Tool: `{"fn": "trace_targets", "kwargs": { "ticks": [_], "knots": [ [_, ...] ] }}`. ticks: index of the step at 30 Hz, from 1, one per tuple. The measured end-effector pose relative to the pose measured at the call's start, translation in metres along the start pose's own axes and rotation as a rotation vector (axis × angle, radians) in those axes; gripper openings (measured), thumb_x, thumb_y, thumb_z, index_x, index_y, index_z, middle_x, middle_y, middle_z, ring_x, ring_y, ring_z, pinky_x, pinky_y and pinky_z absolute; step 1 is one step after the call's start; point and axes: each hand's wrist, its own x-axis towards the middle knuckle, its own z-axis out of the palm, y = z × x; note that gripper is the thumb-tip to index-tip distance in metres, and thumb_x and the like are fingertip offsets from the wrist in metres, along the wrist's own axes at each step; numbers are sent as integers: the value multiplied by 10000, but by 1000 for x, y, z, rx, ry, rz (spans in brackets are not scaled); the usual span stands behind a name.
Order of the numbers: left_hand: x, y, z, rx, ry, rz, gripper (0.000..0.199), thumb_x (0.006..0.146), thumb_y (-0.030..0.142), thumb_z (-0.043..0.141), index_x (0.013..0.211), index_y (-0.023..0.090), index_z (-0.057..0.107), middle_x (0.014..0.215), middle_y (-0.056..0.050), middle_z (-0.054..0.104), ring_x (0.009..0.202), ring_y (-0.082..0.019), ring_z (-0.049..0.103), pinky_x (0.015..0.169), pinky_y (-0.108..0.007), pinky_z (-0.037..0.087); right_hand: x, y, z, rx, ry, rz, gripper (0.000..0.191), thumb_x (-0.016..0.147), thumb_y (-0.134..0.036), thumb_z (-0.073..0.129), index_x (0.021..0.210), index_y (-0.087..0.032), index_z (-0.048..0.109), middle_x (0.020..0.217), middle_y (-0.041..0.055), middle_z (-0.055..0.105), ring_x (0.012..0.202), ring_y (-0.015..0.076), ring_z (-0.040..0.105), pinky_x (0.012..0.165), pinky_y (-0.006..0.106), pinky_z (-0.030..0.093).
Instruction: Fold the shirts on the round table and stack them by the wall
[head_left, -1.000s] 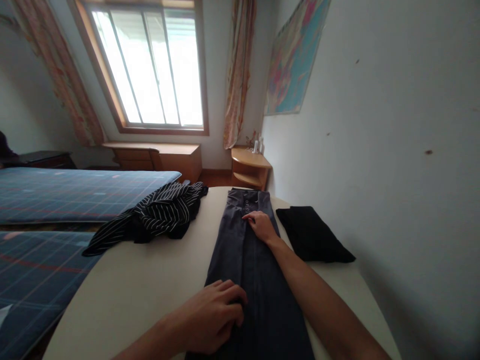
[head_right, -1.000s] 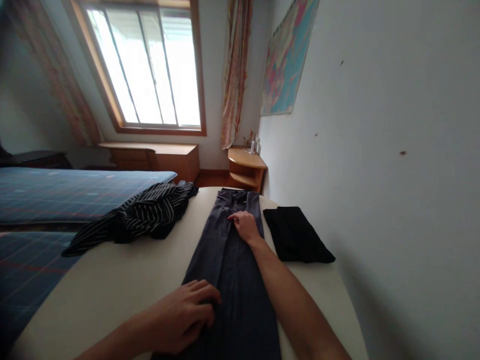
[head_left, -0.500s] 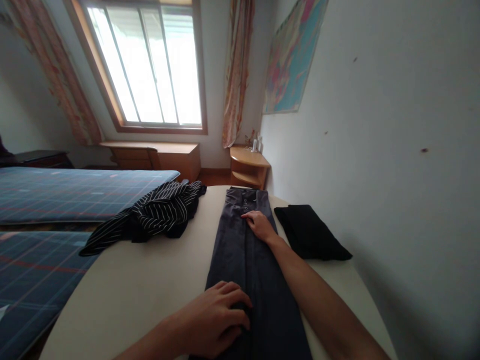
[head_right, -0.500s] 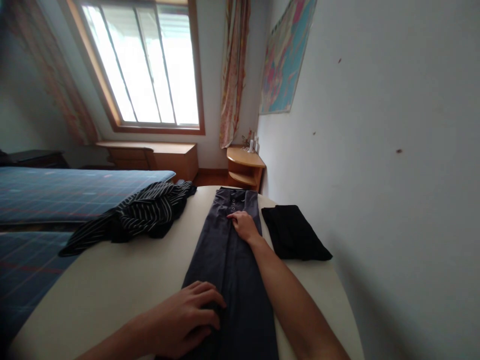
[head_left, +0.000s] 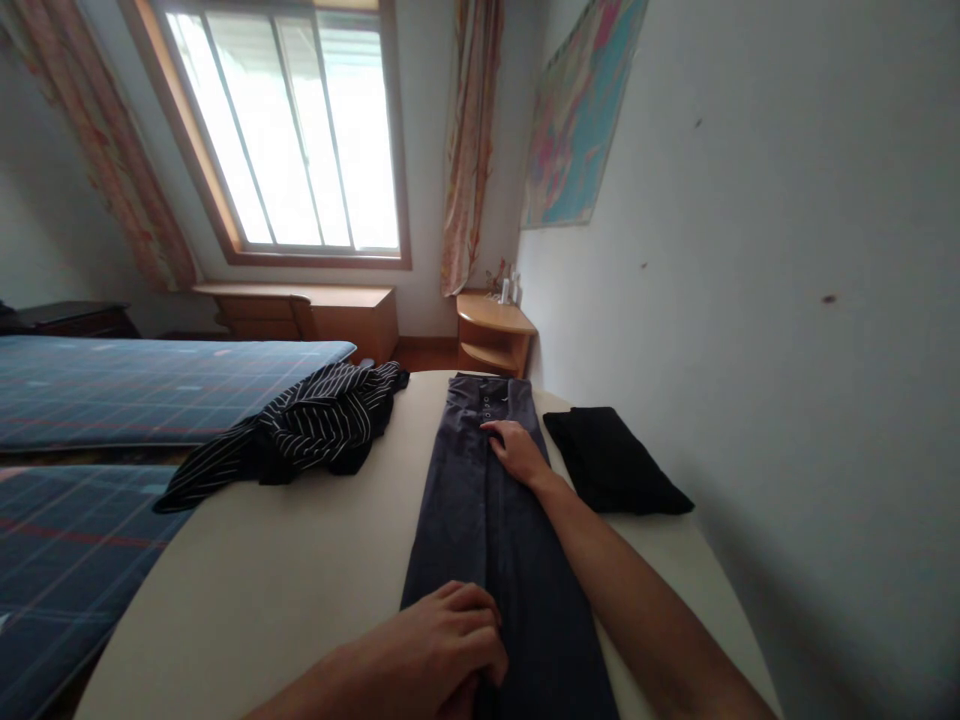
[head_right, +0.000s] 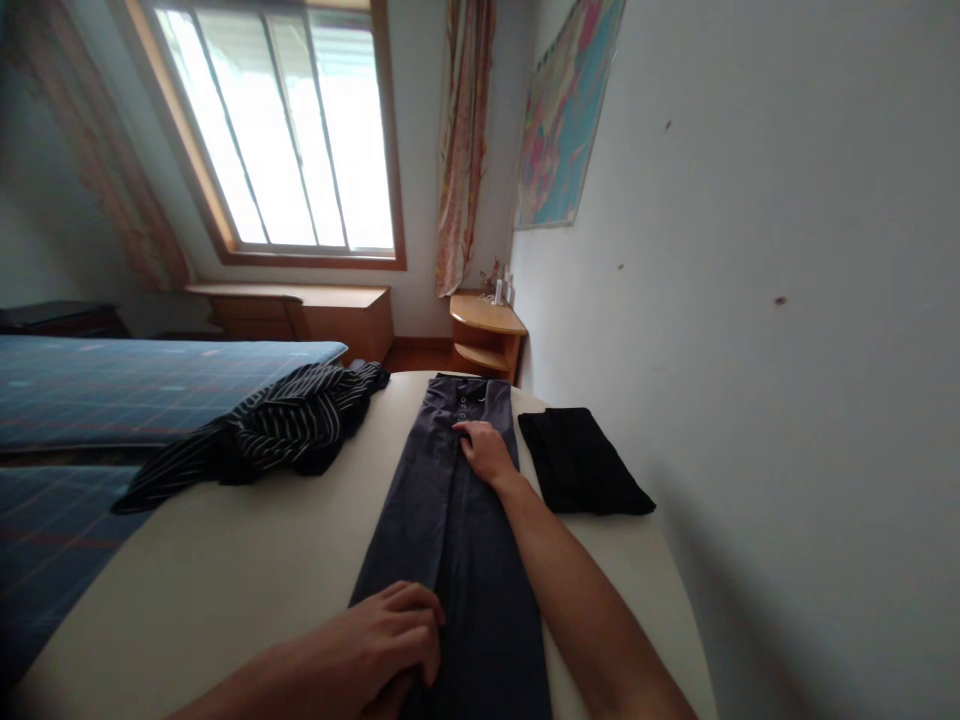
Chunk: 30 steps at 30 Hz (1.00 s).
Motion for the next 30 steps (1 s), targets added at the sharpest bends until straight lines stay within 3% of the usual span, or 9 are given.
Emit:
{"fn": "trace_targets", "kwargs": {
  "ticks": [4,10,19,24,30],
  "knots": [
    [0,3,3,65,-8,20,214,877,215,639,1076,289,616,1095,-14,658,1047,-197,596,958,-334,460,2,6,2,-13,21,34,346,920,-121,492,1205,-181,679,1185,95,694,1149,216,586,1057,384,418],
    [3,-5,15,249,83,99,189,964,217,580,1139,276,618,1215,20,646,1018,-162,615,857,-296,478,6,18,1,-125,-4,6,368,920,-74,449,1172,-159,703,1174,113,687,1174,225,546,1076,374,396],
    [7,-5,18,428,108,216,65,978,257,579,933,214,596,1068,35,689,853,-135,613,603,-309,409,6,14,-4,-209,15,13,211,939,-157,506,1002,-176,706,1091,106,672,1090,247,542,1016,375,420],
    [7,2,13,447,147,214,67,1006,268,533,1002,218,578,1061,27,688,891,-129,599,602,-303,396,9,11,-8,-106,108,50,224,978,-194,464,1027,-175,681,1129,106,647,1072,228,553,1015,364,412],
    [6,0,13,487,116,259,59,973,287,601,989,231,592,1002,41,666,824,-114,583,623,-288,403,9,15,2,-34,-91,-27,245,939,-121,494,1100,-158,675,1167,101,656,1135,209,562,1043,350,405]
  ]
}}
